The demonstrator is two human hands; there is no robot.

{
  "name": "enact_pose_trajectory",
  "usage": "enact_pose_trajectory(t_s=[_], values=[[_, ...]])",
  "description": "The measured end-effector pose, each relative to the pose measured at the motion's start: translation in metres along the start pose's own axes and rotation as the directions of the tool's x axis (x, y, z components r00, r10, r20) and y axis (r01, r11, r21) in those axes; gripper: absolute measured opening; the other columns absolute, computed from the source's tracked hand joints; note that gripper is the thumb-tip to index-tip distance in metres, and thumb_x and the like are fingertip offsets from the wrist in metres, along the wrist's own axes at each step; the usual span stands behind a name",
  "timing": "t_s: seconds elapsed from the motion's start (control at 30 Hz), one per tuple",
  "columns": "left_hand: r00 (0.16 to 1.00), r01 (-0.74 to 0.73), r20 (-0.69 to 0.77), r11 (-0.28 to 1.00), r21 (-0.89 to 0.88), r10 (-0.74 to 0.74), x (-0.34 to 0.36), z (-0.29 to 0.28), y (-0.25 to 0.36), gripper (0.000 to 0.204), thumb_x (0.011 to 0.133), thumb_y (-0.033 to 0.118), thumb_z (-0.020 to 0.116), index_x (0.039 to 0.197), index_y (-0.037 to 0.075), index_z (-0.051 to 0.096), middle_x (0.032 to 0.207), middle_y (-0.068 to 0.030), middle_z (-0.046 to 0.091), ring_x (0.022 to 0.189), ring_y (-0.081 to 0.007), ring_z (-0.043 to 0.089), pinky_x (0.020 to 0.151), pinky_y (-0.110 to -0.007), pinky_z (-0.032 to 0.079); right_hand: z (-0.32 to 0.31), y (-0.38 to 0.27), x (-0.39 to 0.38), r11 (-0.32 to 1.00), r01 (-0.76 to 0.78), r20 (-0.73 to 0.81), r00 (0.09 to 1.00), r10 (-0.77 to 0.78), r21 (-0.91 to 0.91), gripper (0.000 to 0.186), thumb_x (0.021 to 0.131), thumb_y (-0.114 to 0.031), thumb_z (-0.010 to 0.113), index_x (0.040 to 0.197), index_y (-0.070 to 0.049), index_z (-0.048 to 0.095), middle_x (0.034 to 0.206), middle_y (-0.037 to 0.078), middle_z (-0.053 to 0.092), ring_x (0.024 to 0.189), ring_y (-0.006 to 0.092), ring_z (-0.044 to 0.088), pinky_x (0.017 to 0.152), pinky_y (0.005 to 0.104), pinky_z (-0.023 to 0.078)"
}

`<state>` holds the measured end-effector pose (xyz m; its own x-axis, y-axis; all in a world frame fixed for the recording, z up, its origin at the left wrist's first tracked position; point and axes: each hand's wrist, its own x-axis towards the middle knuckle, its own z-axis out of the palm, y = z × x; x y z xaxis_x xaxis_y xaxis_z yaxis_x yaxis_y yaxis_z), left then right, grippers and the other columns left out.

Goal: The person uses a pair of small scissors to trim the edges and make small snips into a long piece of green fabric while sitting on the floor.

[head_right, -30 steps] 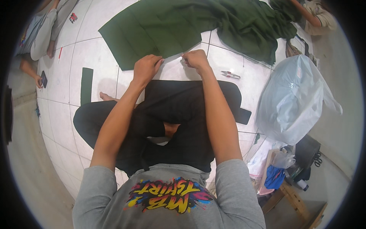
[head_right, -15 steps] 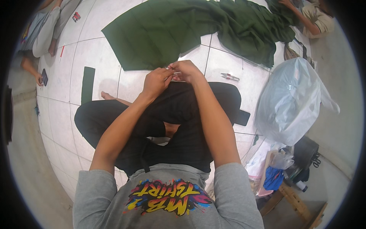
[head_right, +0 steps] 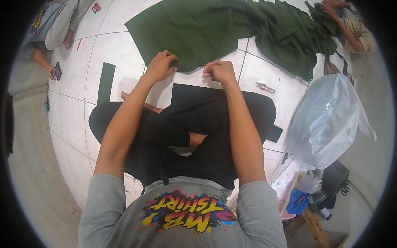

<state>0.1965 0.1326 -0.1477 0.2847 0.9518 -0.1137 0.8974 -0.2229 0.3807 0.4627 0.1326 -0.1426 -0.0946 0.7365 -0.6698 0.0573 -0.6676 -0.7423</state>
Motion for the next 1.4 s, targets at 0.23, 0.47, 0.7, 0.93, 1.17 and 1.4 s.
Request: enact_pose_trajectory(t_s=[0.23, 0.47, 0.7, 0.93, 1.17, 1.4], values=[[0.999, 0.042, -0.022, 0.999, 0.019, -0.042, -0.008, -0.024, 0.017, 0.016, 0.087, 0.022, 0.073, 0.095, 0.010, 0.079, 0.089, -0.0148, 0.072, 0.085, -0.0365, 0.070, 0.078, -0.046, 0.056, -0.006, 0.003, 0.005, 0.993, -0.114, 0.162, 0.980, 0.118, -0.032, 0.010, 0.089, 0.002, 0.064, 0.092, 0.010, 0.069, 0.086, 0.015, 0.071, 0.068, 0.0151, 0.066, 0.061, 0.0283, 0.057], [0.996, 0.026, -0.088, 0.984, 0.176, -0.010, -0.029, -0.022, 0.035, 0.024, 0.084, 0.024, 0.073, 0.076, 0.001, 0.074, 0.074, -0.0213, 0.070, 0.071, -0.0394, 0.071, 0.065, -0.047, 0.058, -0.006, 0.005, 0.007, 0.963, -0.234, 0.343, 0.923, 0.178, 0.131, 0.013, 0.095, -0.001, 0.061, 0.100, 0.010, 0.066, 0.087, 0.011, 0.067, 0.070, 0.0128, 0.061, 0.067, 0.0285, 0.057], [0.988, 0.155, 0.007, 0.987, 0.049, -0.155, -0.048, -0.012, 0.058, 0.023, 0.089, 0.021, 0.072, 0.082, -0.001, 0.075, 0.075, -0.0219, 0.071, 0.071, -0.0370, 0.072, 0.069, -0.044, 0.059, -0.002, 0.007, 0.005, 0.967, -0.236, 0.347, 0.918, 0.190, 0.096, 0.015, 0.099, -0.007, 0.058, 0.103, 0.005, 0.067, 0.085, 0.006, 0.069, 0.070, 0.0109, 0.062, 0.066, 0.0253, 0.054], [0.856, 0.513, 0.234, 0.706, -0.488, -0.461, -0.081, 0.005, 0.060, 0.021, 0.093, 0.018, 0.071, 0.088, -0.002, 0.074, 0.075, -0.0115, 0.074, 0.068, -0.0185, 0.073, 0.065, -0.032, 0.057, 0.002, 0.009, 0.005, 0.976, -0.211, 0.314, 0.932, 0.182, 0.060, 0.015, 0.098, -0.009, 0.060, 0.103, 0.003, 0.068, 0.088, 0.007, 0.071, 0.070, 0.0107, 0.063, 0.067, 0.0257, 0.055], [0.791, 0.612, 0.386, 0.605, -0.509, -0.475, -0.078, 0.022, 0.030, 0.021, 0.097, 0.018, 0.067, 0.089, -0.001, 0.072, 0.076, -0.0068, 0.072, 0.071, -0.0133, 0.069, 0.065, -0.028, 0.054, -0.001, 0.010, 0.005, 0.976, -0.207, 0.281, 0.942, 0.181, 0.066, 0.018, 0.098, -0.008, 0.060, 0.106, 0.006, 0.067, 0.092, 0.011, 0.072, 0.076, 0.0142, 0.069, 0.071, 0.0283, 0.058], [0.892, 0.395, 0.247, 0.389, -0.832, -0.378, -0.075, 0.031, 0.083, 0.021, 0.097, 0.019, 0.068, 0.096, -0.001, 0.073, 0.078, -0.0036, 0.070, 0.067, -0.0102, 0.063, 0.063, -0.026, 0.051, 0.004, 0.005, 0.001, 0.950, -0.293, 0.438, 0.872, 0.221, 0.105, 0.019, 0.098, -0.009, 0.061, 0.108, 0.007, 0.064, 0.098, 0.013, 0.070, 0.090, 0.0209, 0.071, 0.078, 0.0318, 0.061]])
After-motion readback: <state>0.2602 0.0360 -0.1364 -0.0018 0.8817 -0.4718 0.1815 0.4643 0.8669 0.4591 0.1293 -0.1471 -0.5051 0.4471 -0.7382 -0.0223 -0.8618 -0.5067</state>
